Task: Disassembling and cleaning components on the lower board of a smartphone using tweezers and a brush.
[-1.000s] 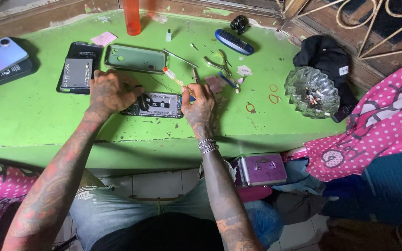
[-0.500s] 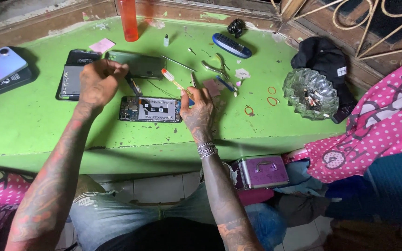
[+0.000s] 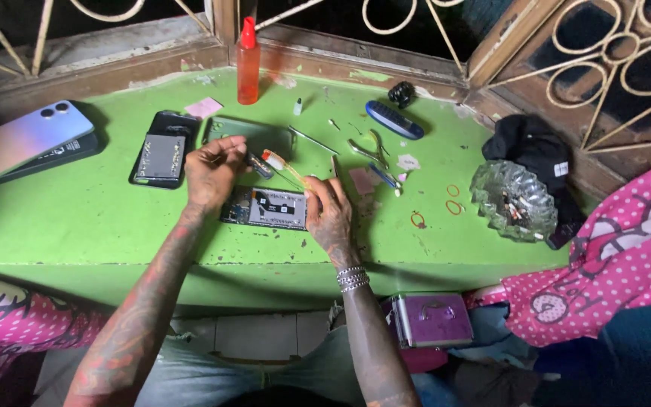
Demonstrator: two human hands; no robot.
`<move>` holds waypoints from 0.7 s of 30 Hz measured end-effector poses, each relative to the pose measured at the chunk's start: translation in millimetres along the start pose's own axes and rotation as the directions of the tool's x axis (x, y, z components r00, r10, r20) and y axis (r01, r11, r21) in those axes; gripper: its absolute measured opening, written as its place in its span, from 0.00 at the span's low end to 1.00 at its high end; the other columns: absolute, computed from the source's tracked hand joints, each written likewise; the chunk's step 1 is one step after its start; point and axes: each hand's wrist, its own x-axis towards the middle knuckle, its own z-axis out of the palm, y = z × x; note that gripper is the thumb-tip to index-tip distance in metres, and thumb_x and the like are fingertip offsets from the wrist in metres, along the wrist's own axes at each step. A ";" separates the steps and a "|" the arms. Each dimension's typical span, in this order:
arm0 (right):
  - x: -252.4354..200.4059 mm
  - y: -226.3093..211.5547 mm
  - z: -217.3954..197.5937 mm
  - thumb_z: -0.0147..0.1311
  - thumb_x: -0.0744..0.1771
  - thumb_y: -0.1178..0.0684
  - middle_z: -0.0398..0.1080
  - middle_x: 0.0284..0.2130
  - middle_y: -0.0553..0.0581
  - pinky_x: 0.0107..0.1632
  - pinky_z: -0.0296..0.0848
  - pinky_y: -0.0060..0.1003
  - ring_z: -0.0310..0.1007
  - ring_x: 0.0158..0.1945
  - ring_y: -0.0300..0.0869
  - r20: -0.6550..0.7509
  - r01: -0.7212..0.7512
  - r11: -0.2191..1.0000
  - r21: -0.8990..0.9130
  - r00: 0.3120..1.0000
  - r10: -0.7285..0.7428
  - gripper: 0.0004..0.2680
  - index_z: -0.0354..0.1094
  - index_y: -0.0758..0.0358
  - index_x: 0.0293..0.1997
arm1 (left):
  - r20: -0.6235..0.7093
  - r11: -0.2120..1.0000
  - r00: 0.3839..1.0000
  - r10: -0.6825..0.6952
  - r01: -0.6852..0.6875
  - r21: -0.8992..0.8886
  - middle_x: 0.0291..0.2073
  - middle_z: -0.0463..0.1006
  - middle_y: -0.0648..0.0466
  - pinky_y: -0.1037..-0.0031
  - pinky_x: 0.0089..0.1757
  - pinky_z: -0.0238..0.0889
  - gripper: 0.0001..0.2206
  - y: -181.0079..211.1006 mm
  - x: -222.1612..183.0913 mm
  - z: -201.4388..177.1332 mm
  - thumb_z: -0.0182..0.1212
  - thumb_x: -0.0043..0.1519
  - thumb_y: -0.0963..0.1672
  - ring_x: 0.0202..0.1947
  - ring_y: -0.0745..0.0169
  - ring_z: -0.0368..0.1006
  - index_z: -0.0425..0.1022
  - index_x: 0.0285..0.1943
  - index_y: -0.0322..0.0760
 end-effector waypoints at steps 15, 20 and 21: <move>-1.5 1.3 -0.3 0.59 0.67 0.58 0.68 0.31 0.50 0.37 0.77 0.40 0.77 0.33 0.50 -0.062 0.011 0.999 0.050 0.998 -0.008 0.10 0.79 0.49 0.53 | -0.077 0.988 0.995 -0.059 0.047 -0.144 0.29 0.82 0.45 0.75 0.29 0.80 0.06 21.3 -23.2 -4.7 0.72 0.56 0.39 0.27 0.59 0.82 0.81 0.39 0.32; -3.9 2.9 0.6 0.56 0.68 0.59 0.66 0.31 0.48 0.37 0.75 0.37 0.73 0.30 0.47 -0.021 0.023 0.995 0.100 1.000 -0.021 0.13 0.79 0.46 0.56 | -0.016 0.972 1.000 -0.001 -0.003 -0.235 0.29 0.81 0.41 0.69 0.34 0.83 0.06 13.6 -23.6 -2.8 0.69 0.57 0.37 0.30 0.53 0.82 0.79 0.41 0.26; -4.6 4.3 1.5 0.55 0.68 0.59 0.67 0.31 0.49 0.37 0.75 0.37 0.73 0.30 0.49 -0.022 0.026 0.996 0.083 0.999 -0.025 0.13 0.78 0.46 0.56 | 0.005 0.967 1.000 -0.001 0.002 -0.255 0.30 0.80 0.42 0.67 0.36 0.83 0.07 13.6 -23.5 -2.0 0.69 0.57 0.36 0.31 0.52 0.82 0.78 0.42 0.25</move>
